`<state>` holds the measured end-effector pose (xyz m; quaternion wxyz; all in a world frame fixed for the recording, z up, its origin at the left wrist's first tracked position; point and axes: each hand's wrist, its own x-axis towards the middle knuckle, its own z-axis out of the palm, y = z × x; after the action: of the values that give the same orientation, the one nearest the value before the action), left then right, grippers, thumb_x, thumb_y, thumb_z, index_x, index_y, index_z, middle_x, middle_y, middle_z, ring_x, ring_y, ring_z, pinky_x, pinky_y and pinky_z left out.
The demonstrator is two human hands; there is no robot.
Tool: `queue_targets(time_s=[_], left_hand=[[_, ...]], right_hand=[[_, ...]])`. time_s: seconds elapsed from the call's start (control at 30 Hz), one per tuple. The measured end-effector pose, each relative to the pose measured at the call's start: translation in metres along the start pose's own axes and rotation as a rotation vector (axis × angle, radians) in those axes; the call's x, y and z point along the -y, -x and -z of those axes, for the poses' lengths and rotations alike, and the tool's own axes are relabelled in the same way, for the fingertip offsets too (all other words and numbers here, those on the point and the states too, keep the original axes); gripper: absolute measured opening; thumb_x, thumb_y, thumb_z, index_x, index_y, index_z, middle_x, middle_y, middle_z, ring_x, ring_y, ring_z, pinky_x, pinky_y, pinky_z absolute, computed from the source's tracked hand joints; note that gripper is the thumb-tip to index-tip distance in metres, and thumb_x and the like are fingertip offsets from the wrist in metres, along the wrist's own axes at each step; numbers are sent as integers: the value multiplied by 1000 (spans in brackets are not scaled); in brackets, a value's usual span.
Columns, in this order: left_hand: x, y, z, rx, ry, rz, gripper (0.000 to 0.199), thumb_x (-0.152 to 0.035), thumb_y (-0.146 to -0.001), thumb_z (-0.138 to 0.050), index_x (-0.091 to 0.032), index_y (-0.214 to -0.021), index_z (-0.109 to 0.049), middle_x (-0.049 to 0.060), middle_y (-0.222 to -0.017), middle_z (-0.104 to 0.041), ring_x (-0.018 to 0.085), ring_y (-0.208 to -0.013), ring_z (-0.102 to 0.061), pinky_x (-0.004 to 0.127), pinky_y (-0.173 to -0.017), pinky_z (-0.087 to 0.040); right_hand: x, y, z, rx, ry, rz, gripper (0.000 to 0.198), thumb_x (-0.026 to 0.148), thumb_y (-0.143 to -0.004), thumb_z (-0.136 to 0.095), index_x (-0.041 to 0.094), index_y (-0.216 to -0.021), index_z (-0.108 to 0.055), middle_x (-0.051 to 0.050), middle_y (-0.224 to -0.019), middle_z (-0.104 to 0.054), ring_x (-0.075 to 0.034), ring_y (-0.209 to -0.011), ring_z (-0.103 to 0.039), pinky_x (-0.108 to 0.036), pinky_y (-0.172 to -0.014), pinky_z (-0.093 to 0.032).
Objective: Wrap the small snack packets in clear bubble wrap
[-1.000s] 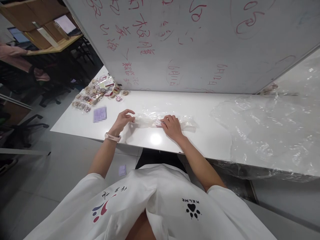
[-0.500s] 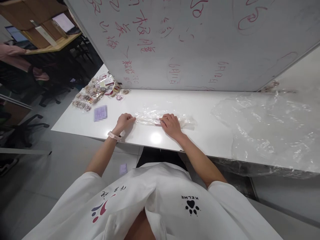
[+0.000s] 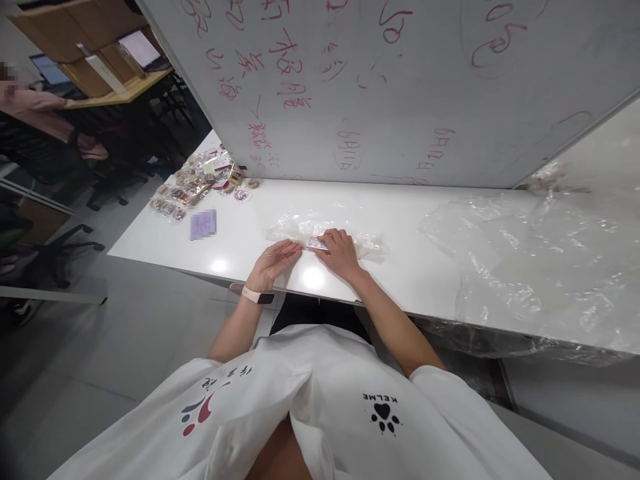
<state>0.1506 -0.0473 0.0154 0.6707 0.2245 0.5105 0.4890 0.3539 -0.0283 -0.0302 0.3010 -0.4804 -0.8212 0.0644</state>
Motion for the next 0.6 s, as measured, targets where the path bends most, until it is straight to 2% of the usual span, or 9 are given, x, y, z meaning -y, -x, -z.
queue_targets(time_s=[0.07,0.17,0.27,0.33,0.4,0.47,0.53,0.6], left_hand=[[-4,-10,-9,-7,-32,-29,15,-18,-78,-72,-17,-77,-58,5,-80,-65,16,-81,-67,37,-89,-57],[-2,-17,-16,-46,-219,-231,18,-16,-72,-77,-15,-76,-59,-1,-73,-60,10,-68,-59,29,-77,-53],[11,-17,-21,-167,-356,-434,16,-20,-76,-75,-16,-76,-59,-2,-72,-59,10,-67,-56,25,-69,-48],[24,-14,-28,-228,-359,-507,12,-26,-83,-68,-16,-81,-61,0,-76,-63,12,-72,-59,26,-71,-49],[40,-10,-38,-209,-412,-577,18,-33,-92,-57,-17,-96,-65,6,-91,-70,17,-88,-66,32,-82,-53],[54,-4,-49,-109,-600,-664,32,-35,-99,-44,-20,-119,-63,10,-121,-69,23,-118,-62,43,-105,-46],[64,1,-56,15,-863,-741,43,-35,-103,-33,-23,-141,-50,9,-148,-53,23,-144,-42,49,-122,-26],[69,4,-56,94,-1103,-803,51,-34,-104,-27,-22,-153,-34,9,-160,-36,21,-153,-23,49,-126,-14]], right_hand=[[0,0,0,6,-3,8,34,44,-93,-60,18,-115,-66,-11,-114,-63,-27,-97,-50,-39,-83,-41],[0,0,1,17,-19,1,32,42,-93,-61,18,-115,-66,-11,-115,-63,-27,-98,-50,-39,-83,-41],[0,0,1,26,-41,-12,31,41,-94,-60,19,-115,-66,-12,-115,-63,-28,-99,-50,-40,-84,-42],[1,0,1,25,-56,-14,31,40,-94,-60,18,-115,-66,-12,-116,-63,-28,-99,-51,-40,-85,-42],[1,0,0,21,-61,-29,32,39,-93,-59,17,-114,-67,-13,-118,-63,-29,-100,-52,-42,-86,-43],[1,-2,-1,38,-57,-69,26,32,-92,-57,15,-108,-70,-15,-113,-66,-31,-100,-53,-44,-86,-44],[-1,-3,-2,83,-71,-103,21,21,-88,-53,16,-92,-73,-14,-99,-69,-31,-94,-56,-46,-85,-44],[-2,-3,-1,134,-97,-108,22,13,-83,-50,18,-76,-71,-11,-82,-69,-28,-86,-59,-45,-86,-45]])
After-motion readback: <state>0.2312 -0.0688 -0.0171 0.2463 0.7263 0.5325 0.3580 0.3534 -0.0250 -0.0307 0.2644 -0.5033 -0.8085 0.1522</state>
